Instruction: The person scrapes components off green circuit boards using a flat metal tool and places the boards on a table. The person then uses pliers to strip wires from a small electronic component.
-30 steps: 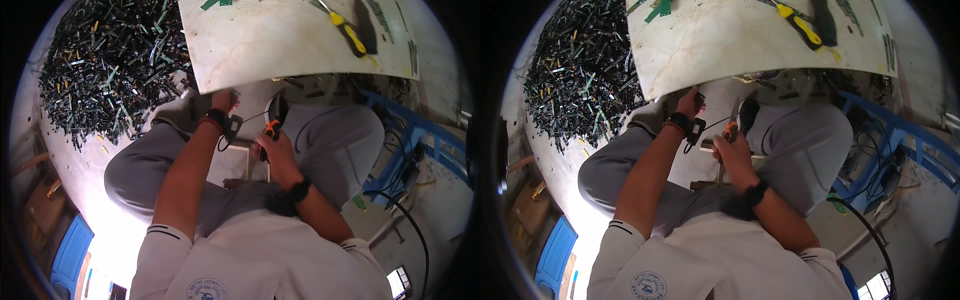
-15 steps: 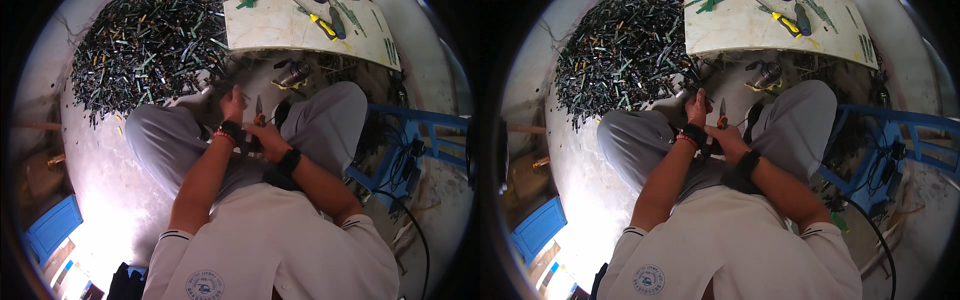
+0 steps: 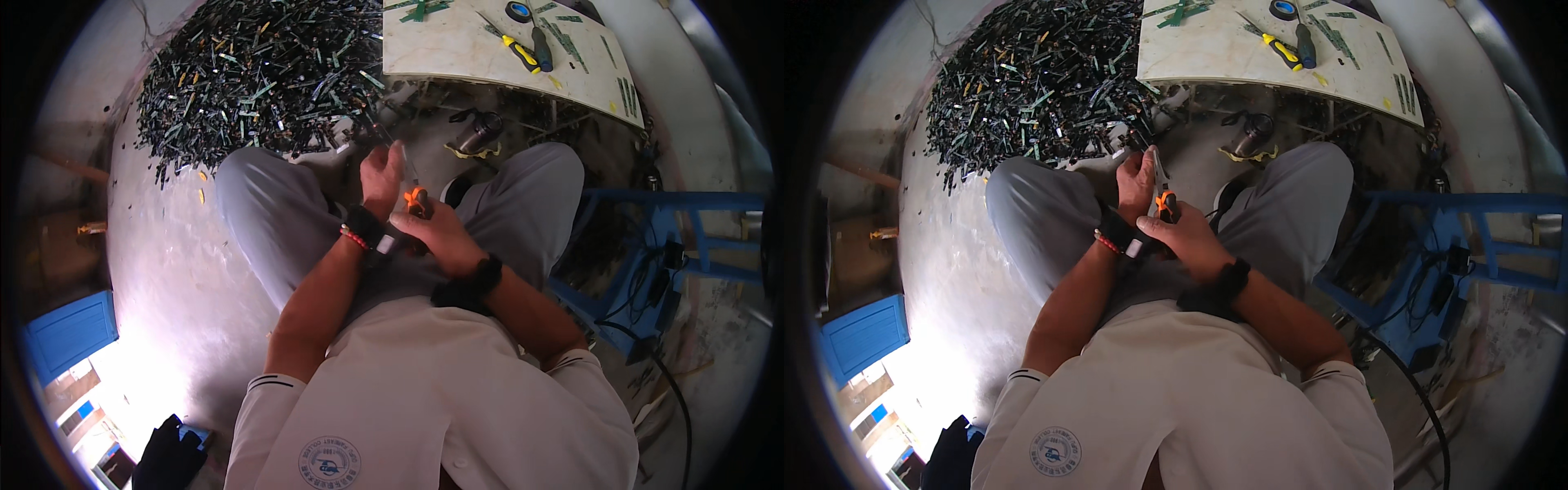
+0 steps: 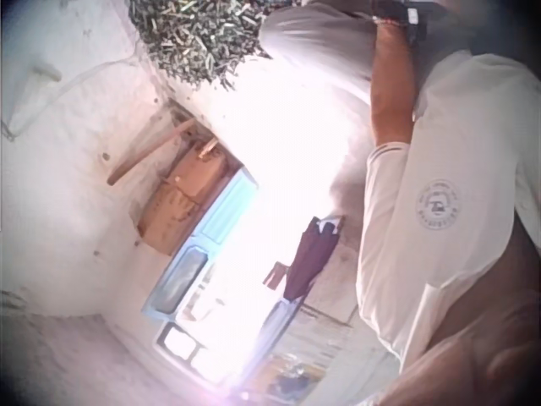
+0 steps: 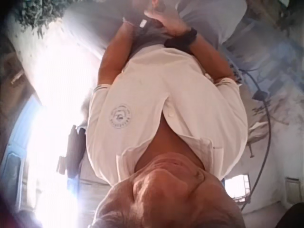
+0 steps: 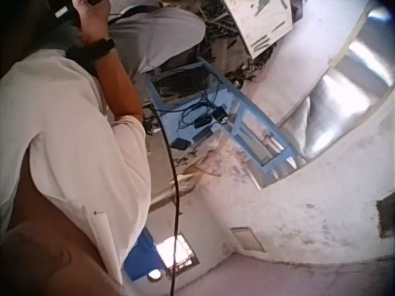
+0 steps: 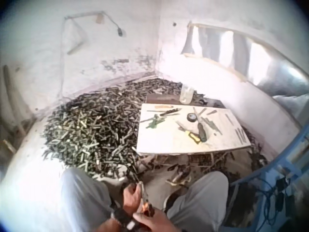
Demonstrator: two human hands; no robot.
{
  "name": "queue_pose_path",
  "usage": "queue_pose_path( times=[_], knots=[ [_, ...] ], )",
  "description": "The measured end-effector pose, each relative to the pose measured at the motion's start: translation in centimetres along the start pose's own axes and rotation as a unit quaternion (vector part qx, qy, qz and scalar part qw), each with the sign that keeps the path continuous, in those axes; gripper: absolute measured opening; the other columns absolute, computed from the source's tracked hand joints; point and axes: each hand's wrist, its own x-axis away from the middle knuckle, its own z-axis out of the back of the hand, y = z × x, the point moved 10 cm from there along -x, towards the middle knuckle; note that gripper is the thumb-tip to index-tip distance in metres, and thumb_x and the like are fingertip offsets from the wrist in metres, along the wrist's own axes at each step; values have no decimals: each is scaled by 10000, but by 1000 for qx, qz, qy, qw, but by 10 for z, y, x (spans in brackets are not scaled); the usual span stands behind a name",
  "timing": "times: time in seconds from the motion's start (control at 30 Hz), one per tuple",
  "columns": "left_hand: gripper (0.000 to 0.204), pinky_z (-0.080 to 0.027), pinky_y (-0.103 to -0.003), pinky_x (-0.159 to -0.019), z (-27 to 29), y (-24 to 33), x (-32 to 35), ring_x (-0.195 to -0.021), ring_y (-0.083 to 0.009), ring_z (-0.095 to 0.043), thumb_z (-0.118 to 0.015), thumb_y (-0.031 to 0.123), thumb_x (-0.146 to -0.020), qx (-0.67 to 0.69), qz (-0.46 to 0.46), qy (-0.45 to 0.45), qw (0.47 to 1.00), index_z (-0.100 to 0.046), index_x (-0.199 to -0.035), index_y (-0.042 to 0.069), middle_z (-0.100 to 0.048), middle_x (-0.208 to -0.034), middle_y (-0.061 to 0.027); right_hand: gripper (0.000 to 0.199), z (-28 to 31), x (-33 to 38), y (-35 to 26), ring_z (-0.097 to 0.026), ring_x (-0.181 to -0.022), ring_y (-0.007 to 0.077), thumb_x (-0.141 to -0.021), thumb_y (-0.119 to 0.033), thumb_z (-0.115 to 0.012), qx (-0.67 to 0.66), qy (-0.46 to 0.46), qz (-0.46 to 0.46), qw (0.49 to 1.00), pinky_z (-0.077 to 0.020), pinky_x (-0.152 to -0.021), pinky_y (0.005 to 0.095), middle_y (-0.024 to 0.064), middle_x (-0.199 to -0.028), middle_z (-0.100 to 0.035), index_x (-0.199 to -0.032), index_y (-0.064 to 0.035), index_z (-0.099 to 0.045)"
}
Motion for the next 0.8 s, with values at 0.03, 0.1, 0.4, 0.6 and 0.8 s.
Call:
queue_pose_path(
  times=[0.03, 0.1, 0.4, 0.6, 0.8],
  knots=[
    [418, -431, -303, -545, -1, 5, 5, -571, -124, -530, -576, 367, -918, 4, -9, 11, 1000, -575, -766, -22, -579, -663, -74, 251, 3, -5, 4, -548, -699, 75, -849, -234, -688, -1, -9, 18, 1000, -455, -606, 246, 6, -820, -597, -936, -34, -565],
    [412, -430, -292, -537, -1, 12, 15, -571, -119, -527, -580, 361, -918, 64, 13, 20, 998, -558, -754, -16, -569, -661, -57, 222, 1, 0, 1, -543, -749, 67, -863, -219, -668, -25, -15, 9, 1000, -453, -647, 245, -6, -830, -592, -946, -36, -575],
    [427, -436, -271, -548, 5, 6, 19, -574, -116, -518, -618, 433, -892, 161, 55, 42, 984, -571, -785, 22, -548, -665, -28, 252, 27, -7, 14, -626, -829, 178, -896, -232, -645, -78, 14, 36, 996, -504, -733, 293, 74, -924, -609, -1016, -31, -555],
    [410, -436, -254, -551, 6, 1, 14, -582, -101, -506, -648, 446, -876, 178, 57, 39, 982, -581, -818, 45, -545, -693, -6, 213, 15, -2, 24, -590, -701, 105, -874, -247, -654, -98, -14, -19, 995, -488, -594, 265, 24, -819, -609, -908, -48, -587],
    [376, -402, -239, -511, 2, 13, -10, -554, -78, -458, -657, 424, -876, 280, 37, 66, 957, -541, -801, 74, -504, -662, 18, 174, -4, 0, 12, -557, -663, 92, -881, -221, -658, -142, -29, 4, 990, -480, -592, 257, 1, -785, -584, -919, -67, -587]
  ],
)
